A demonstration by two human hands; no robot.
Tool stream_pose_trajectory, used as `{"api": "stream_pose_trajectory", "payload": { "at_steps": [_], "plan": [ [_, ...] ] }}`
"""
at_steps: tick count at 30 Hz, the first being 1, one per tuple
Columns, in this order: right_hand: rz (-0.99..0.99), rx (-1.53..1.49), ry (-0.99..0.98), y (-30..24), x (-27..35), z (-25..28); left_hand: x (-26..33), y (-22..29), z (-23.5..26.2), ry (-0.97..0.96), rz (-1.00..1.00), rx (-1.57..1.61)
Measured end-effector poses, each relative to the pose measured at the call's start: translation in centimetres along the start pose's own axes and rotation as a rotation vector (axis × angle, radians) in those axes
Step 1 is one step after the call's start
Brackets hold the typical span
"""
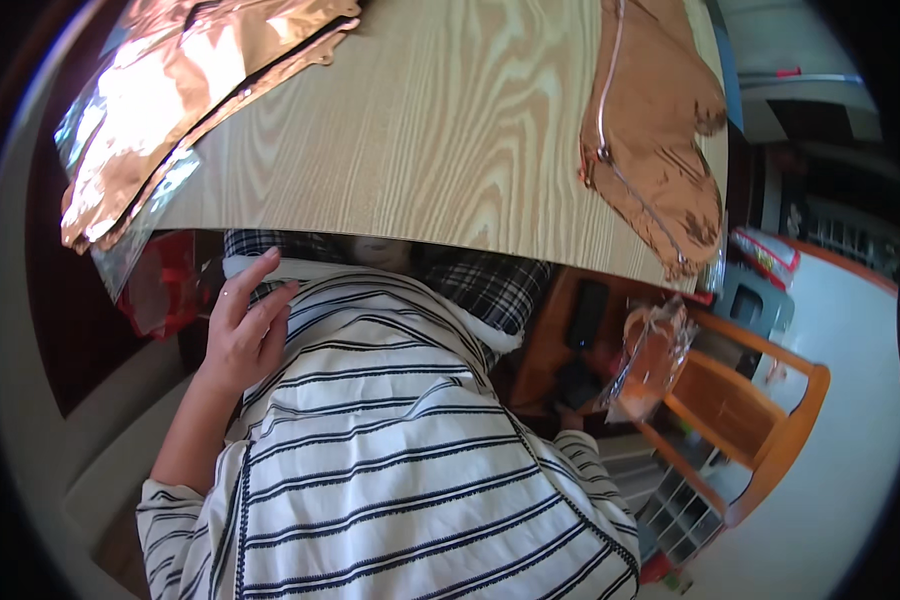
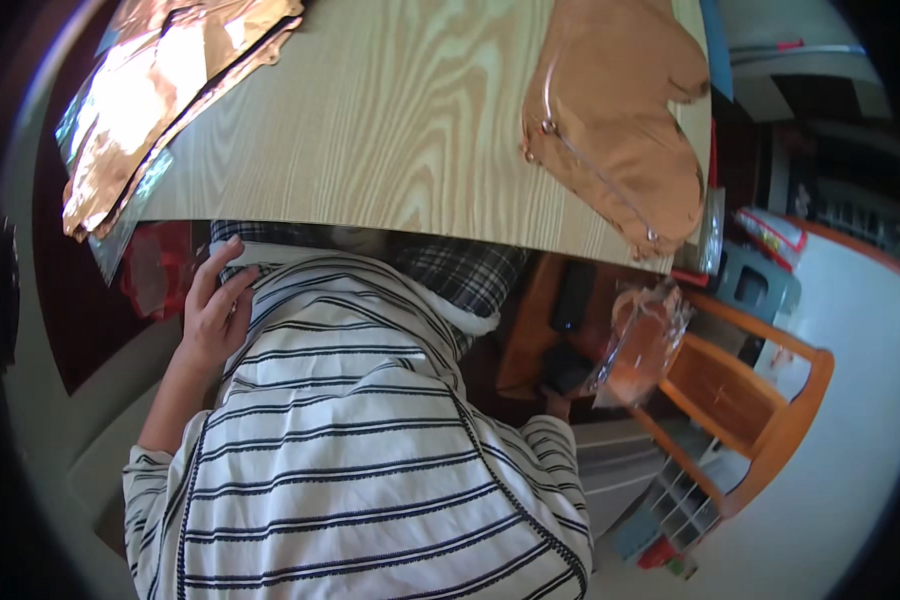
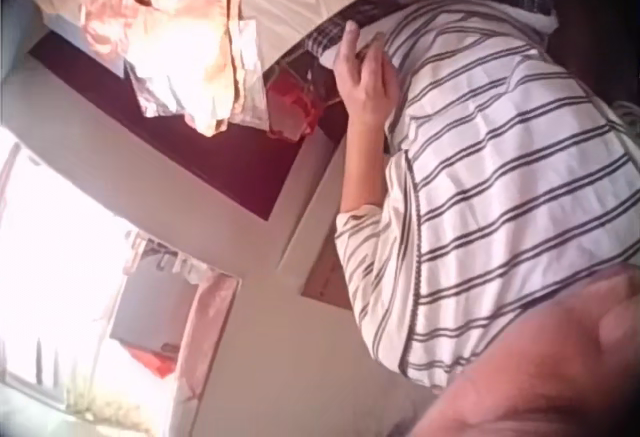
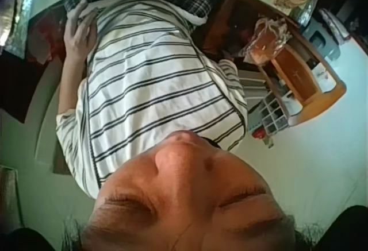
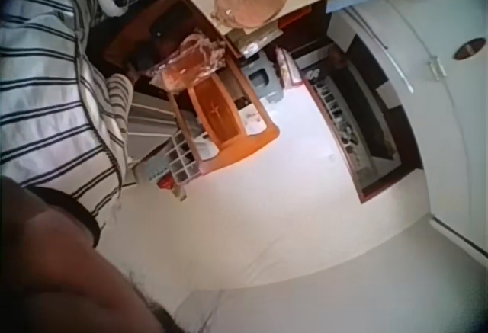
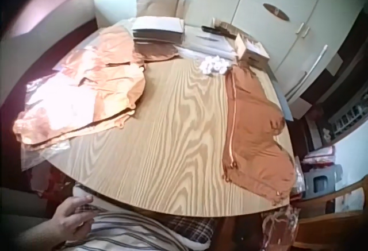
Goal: Folding gold-colored foil balloons and placing them into a plastic sleeve with a backing card.
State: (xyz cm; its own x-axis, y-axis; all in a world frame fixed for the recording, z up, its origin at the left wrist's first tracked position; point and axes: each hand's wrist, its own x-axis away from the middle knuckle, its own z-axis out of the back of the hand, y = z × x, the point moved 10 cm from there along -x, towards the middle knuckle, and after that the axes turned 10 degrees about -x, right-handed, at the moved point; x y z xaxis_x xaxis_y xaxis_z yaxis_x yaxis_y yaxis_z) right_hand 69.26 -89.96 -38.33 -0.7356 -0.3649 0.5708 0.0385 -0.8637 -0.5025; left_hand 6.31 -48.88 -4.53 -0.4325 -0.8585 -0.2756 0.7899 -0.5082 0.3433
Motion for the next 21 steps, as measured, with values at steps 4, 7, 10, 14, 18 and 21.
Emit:
{"api": "stream_pose_trajectory", "payload": {
  "at_steps": [4, 7, 10, 14, 18, 21],
  "plan": [
    [0.116, -0.060, 0.026, -1.4, -2.2, 0.4, 0.3, 0.7, 0.0, -0.005, 0.041, -0.001],
    [0.202, -0.053, 0.057, -2.2, -4.0, 1.9, 0.4, 0.9, -0.1, -0.009, 0.040, 0.007],
    [0.043, -0.059, 0.017, -3.7, -2.6, -0.6, 0.1, 1.4, -0.1, -0.041, 0.016, -0.023],
    [-0.011, -0.113, 0.040, -4.4, -2.3, 0.3, 0.1, 1.7, 0.1, -0.004, 0.016, -0.029],
    [0.175, 0.003, 0.147, -5.2, -2.4, 1.4, 0.1, 1.9, 0.1, 0.013, 0.010, -0.024],
    [0.131, -0.030, 0.128, -4.6, -2.6, 1.2, 0.0, 2.0, -0.1, 0.009, 0.008, -0.021]
  ]
}}
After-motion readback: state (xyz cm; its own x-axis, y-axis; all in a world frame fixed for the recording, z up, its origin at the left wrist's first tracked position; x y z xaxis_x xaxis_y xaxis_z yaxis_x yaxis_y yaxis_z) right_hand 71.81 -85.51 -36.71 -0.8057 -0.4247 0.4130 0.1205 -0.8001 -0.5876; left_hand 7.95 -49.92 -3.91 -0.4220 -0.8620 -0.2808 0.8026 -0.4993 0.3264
